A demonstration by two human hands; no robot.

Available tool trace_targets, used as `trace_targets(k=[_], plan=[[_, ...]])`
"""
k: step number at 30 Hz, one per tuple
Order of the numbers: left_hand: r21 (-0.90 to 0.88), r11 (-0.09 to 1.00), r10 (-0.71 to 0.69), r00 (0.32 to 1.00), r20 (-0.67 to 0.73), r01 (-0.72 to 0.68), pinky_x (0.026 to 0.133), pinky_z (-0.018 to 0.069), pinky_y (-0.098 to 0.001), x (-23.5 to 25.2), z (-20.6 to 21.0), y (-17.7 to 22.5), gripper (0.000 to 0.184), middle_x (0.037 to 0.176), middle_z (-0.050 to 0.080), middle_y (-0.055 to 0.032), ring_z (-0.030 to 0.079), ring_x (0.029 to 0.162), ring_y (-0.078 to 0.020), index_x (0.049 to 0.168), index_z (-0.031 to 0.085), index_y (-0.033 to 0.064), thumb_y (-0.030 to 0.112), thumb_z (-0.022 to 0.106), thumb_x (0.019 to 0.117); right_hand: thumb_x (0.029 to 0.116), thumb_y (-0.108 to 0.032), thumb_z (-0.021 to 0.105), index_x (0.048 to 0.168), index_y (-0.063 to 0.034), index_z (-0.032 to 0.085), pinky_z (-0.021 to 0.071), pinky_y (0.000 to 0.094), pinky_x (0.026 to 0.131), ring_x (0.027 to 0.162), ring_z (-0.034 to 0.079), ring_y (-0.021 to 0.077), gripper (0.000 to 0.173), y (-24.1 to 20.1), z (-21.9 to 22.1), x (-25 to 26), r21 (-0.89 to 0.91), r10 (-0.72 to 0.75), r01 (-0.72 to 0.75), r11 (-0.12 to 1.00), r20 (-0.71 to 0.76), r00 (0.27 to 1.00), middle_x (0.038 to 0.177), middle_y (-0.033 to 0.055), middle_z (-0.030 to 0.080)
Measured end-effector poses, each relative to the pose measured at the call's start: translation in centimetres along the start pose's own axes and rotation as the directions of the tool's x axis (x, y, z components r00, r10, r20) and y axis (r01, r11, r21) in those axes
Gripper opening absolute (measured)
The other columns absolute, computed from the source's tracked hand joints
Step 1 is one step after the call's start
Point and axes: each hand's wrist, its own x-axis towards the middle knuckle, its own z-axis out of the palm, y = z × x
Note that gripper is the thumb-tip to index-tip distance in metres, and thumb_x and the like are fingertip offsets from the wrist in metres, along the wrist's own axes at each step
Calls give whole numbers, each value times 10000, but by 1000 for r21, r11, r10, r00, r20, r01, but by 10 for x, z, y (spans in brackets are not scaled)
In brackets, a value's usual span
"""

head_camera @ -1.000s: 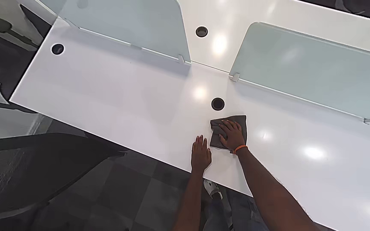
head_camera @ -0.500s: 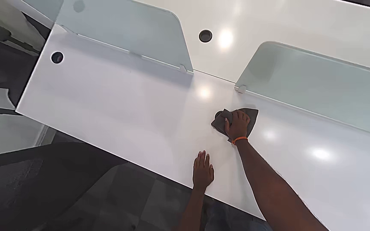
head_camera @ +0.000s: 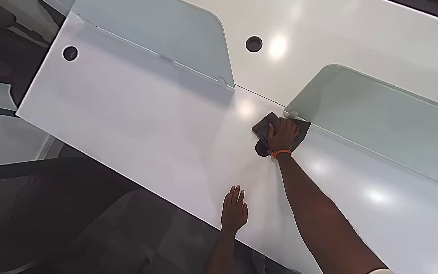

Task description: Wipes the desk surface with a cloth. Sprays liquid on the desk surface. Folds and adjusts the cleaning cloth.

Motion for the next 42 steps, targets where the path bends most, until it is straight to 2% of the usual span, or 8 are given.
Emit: trace_targets(k=[4, 9, 14, 20, 23, 34, 37, 42], plan=[[12, 1000, -2, 1000, 2, 2, 1194, 320, -451, 1, -2, -1, 556, 1559, 485, -95, 384, 1483, -286, 1443, 561, 132, 372, 343, 992, 985, -569, 531, 1356, -164, 570, 336, 637, 1073, 1283, 526, 370, 551, -10, -2, 22, 86, 19, -18, 996, -14, 1000, 1319, 108, 628], [8, 1000, 3, 1000, -1, -3, 1204, 305, -465, -1, 0, -2, 557, 1544, 494, -120, 383, 1481, -298, 1435, 565, 115, 367, 366, 980, 1019, -433, 531, 1393, -316, 595, 322, 689, 1064, 1400, 472, 301, 397, -1, -2, 15, 127, -282, 277, 953, 22, 959, 1450, -8, 581], [4, 1000, 15, 999, -34, -15, 1203, 309, -475, 1, 0, -3, 555, 1527, 507, -147, 402, 1468, -320, 1409, 582, 91, 377, 353, 991, 1021, -373, 538, 1447, -304, 562, 221, 651, 1185, 1491, 382, 229, 431, 24, -12, -3, 206, -390, 358, 911, 141, 910, 1544, -66, 509], [10, 1000, 17, 1000, -25, -17, 1206, 301, -473, 0, 1, -3, 571, 1534, 500, -147, 394, 1472, -326, 1408, 584, 90, 393, 330, 996, 1028, -519, 464, 1511, -216, 499, 179, 640, 1223, 1511, 359, 263, 571, 92, -40, -40, 76, -174, 165, 983, 125, 977, 1580, 3, 478], [1, 1000, 16, 999, -28, -16, 1205, 305, -471, -1, 1, -3, 562, 1534, 500, -141, 392, 1474, -319, 1407, 588, 97, 387, 337, 995, 1002, -580, 425, 1577, -184, 387, 152, 630, 1229, 1546, 281, 249, 699, 113, -42, -51, -28, 1, 2, 1000, 87, 996, 1647, 13, 371], [-1, 1000, -6, 1000, -18, 6, 1193, 322, -448, 2, 1, 0, 557, 1556, 490, -87, 394, 1477, -284, 1437, 573, 131, 369, 373, 975, 958, -577, 377, 1637, -187, 236, 40, 790, 1143, 1595, 35, 329, 795, 44, -23, -19, -104, 262, -250, 963, 126, 957, 1724, 62, 148], [-2, 1000, -5, 999, -37, 5, 1191, 326, -449, 1, 1, 0, 551, 1556, 491, -88, 397, 1475, -287, 1437, 571, 125, 362, 381, 978, 973, -540, 369, 1624, -193, 274, 66, 783, 1149, 1593, 64, 326, 743, 40, -18, -21, -105, 219, -207, 973, 112, 969, 1714, 53, 188], [11, 1000, -7, 999, -32, 7, 1194, 319, -451, 1, 1, 2, 555, 1561, 485, -86, 386, 1482, -285, 1435, 572, 130, 366, 380, 970, 925, -433, 494, 1448, -193, 565, 259, 678, 1136, 1481, 358, 326, 579, 41, -15, -28, -81, 40, -33, 996, 92, 995, 1564, 59, 468]])
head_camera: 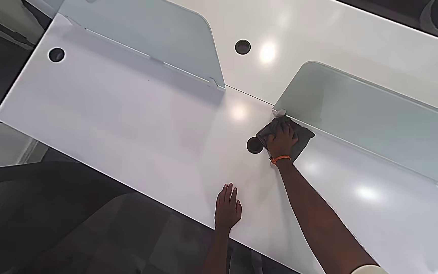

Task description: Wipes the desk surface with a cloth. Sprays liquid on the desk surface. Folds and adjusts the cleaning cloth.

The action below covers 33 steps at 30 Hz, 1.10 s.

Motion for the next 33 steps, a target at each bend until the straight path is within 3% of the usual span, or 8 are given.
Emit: trace_targets(k=[2, 4, 6, 9, 12, 17, 27, 33], plan=[[3, 1000, -4, 1000, 4, 4, 1191, 322, -452, -2, 0, 0, 552, 1556, 490, -88, 390, 1478, -288, 1427, 579, 132, 369, 379, 971, 909, -416, 527, 1411, -195, 598, 325, 666, 1077, 1422, 423, 334, 553, -6, -1, -4, 12, -81, 80, 997, 30, 996, 1529, 59, 502], [13, 1000, -5, 1000, 11, 5, 1192, 318, -452, 0, 0, 0, 557, 1557, 487, -91, 386, 1480, -288, 1429, 577, 131, 372, 363, 975, 907, -428, 524, 1458, -189, 556, 354, 657, 1031, 1411, 417, 337, 601, -19, -1, -4, 21, -143, 143, 990, 48, 989, 1574, 48, 448], [8, 1000, -3, 1000, 17, 3, 1196, 314, -452, 0, 1, 0, 555, 1554, 491, -94, 388, 1480, -292, 1426, 582, 128, 372, 366, 978, 909, -489, 524, 1516, -147, 475, 346, 676, 1030, 1435, 368, 376, 699, -33, -1, -5, 13, -171, 171, 985, 52, 984, 1610, 105, 374], [7, 1000, 4, 1000, 16, -4, 1187, 329, -455, 0, -1, -1, 551, 1548, 500, -98, 410, 1467, -295, 1424, 584, 123, 365, 378, 973, 936, -615, 503, 1604, -57, 262, 238, 718, 1136, 1550, 164, 423, 903, -64, -9, -3, 16, -127, 126, 992, 141, 982, 1702, 169, 159], [7, 1000, 0, 1000, 15, -1, 1187, 331, -449, 1, -2, 0, 557, 1557, 492, -87, 408, 1470, -287, 1437, 573, 128, 368, 380, 973, 900, -770, 432, 1616, -7, 188, 116, 772, 1150, 1563, 48, 467, 1074, -92, 2, 15, 10, -27, 25, 1000, 174, 984, 1708, 211, 83], [-12, 1000, -7, 1000, 16, 7, 1180, 342, -435, 0, -1, -1, 544, 1554, 497, -73, 401, 1473, -271, 1435, 576, 145, 367, 397, 971, 801, -885, 386, 1611, -10, 225, 99, 724, 1187, 1572, 115, 405, 1203, -118, 20, 45, -48, 46, -40, 998, 133, 990, 1703, 188, 150], [-25, 1000, -3, 1000, 4, 3, 1180, 344, -432, 0, -1, -1, 541, 1557, 494, -68, 400, 1475, -262, 1440, 569, 148, 354, 408, 967, 827, -852, 400, 1620, -56, 243, 73, 739, 1182, 1575, 106, 401, 1135, -126, 31, 67, -13, -108, 110, 994, 89, 990, 1705, 151, 179], [-33, 999, -3, 1000, 16, 4, 1184, 342, -443, 2, -2, -1, 544, 1557, 495, -74, 396, 1480, -273, 1441, 571, 140, 349, 416, 963, 967, -638, 374, 1641, -232, 253, 63, 761, 1170, 1580, 85, 402, 796, -126, 29, 77, -8, -307, 312, 950, 157, 939, 1718, 112, 165]])
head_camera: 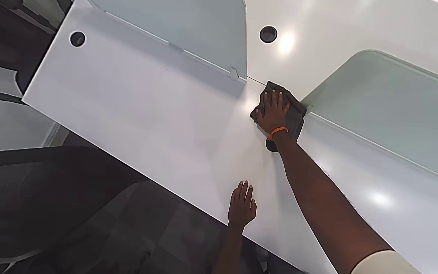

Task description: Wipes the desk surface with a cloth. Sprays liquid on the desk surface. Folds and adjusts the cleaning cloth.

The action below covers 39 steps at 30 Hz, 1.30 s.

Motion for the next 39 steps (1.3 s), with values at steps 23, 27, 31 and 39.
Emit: trace_targets(k=[23, 27, 31, 39], plan=[[-511, 857, 18, 995, -103, -69, 1233, 312, -454, -2, -9, -16, 476, 1521, 506, -189, 403, 1477, -320, 1349, 620, 7, 235, 444, 970, 958, -684, 365, 1594, -254, 385, 101, 689, 1222, 1575, 193, 315, 768, 61, 17, -322, -100, 84, -80, 992, 35, 996, 1688, 32, 291], [-839, 542, -224, 970, -90, 48, 1121, 473, -422, -8, -47, -52, 472, 1463, 511, -274, 542, 1349, -310, 1399, 493, -115, 79, 403, 979, 952, -696, 302, 1610, -135, 340, 106, 750, 1181, 1557, 195, 423, 865, 15, 36, -411, -108, 255, -256, 961, -16, 967, 1681, 157, 271], [-772, 622, -363, 922, -137, 130, 862, 567, -316, -33, -61, -108, 381, 1090, 661, -174, 659, 945, -174, 1259, 592, -88, 54, 373, 981, 941, -702, 388, 1574, -161, 417, 166, 784, 1143, 1534, 243, 449, 834, -112, 66, -461, -23, 38, -36, 999, 81, 996, 1651, 162, 336], [-534, 788, -348, 937, 26, 307, 835, 571, -403, -75, -92, -158, 314, 1017, 676, -177, 667, 905, -252, 1192, 667, -43, 54, 471, 967, 970, -598, 418, 1553, -333, 443, 136, 735, 1189, 1563, 220, 341, 641, -150, 66, -328, 69, -91, 86, 994, 76, 993, 1674, 20, 325]])
